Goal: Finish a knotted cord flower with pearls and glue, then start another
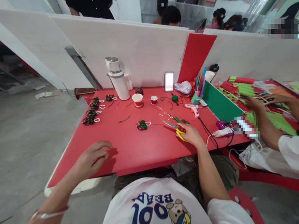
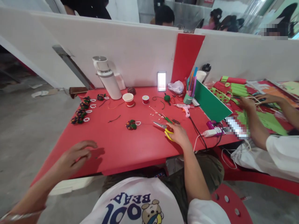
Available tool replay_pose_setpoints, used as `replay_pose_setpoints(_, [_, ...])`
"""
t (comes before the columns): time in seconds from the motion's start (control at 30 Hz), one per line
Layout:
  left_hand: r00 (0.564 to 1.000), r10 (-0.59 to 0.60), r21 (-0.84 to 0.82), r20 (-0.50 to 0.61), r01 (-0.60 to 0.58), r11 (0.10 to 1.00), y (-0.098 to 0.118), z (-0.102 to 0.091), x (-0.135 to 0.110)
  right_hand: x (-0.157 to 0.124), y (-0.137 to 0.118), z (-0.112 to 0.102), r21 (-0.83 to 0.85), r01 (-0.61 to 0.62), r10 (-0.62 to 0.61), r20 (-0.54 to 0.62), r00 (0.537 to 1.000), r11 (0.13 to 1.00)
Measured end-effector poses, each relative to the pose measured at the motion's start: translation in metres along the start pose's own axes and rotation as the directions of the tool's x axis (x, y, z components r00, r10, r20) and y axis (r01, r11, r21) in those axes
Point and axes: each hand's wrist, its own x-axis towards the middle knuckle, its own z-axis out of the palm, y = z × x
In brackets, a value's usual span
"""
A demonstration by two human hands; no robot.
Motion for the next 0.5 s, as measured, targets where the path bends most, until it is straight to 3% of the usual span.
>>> replay_pose_setpoints(0.1, [1.0, 0.024, -0.138, -0.012, -0.025, 0.99, 0.006, 0.037, 0.062, -0.006, 0.005, 0.0, -0.039, 0.078, -0.075, 0.081, 0.994, 0.996])
replay_pose_setpoints(0.23, [0.985, -0.027, -0.227, -0.168, -0.012, 0.974, 0.008, 0.076, 0.122, -0.012, 0.005, -0.006, -0.114, 0.127, -0.113, 0.124, 0.986, 0.985])
replay_pose_setpoints(0.37, [0.95, -0.146, -0.269, -0.276, 0.069, 0.961, -0.005, 0.098, 0.144, -0.014, -0.011, -0.012, -0.251, 0.085, -0.056, 0.118, 0.991, 0.964])
replay_pose_setpoints(0.43, [0.933, -0.183, -0.294, -0.311, 0.089, 0.952, -0.014, 0.105, 0.143, -0.013, -0.026, -0.009, -0.349, 0.053, -0.043, 0.036, 0.998, 0.936])
replay_pose_setpoints(0.5, [0.917, -0.212, -0.305, -0.338, 0.107, 0.946, -0.022, 0.108, 0.139, -0.01, -0.047, -0.001, -0.351, 0.079, -0.106, -0.06, 0.993, 0.933])
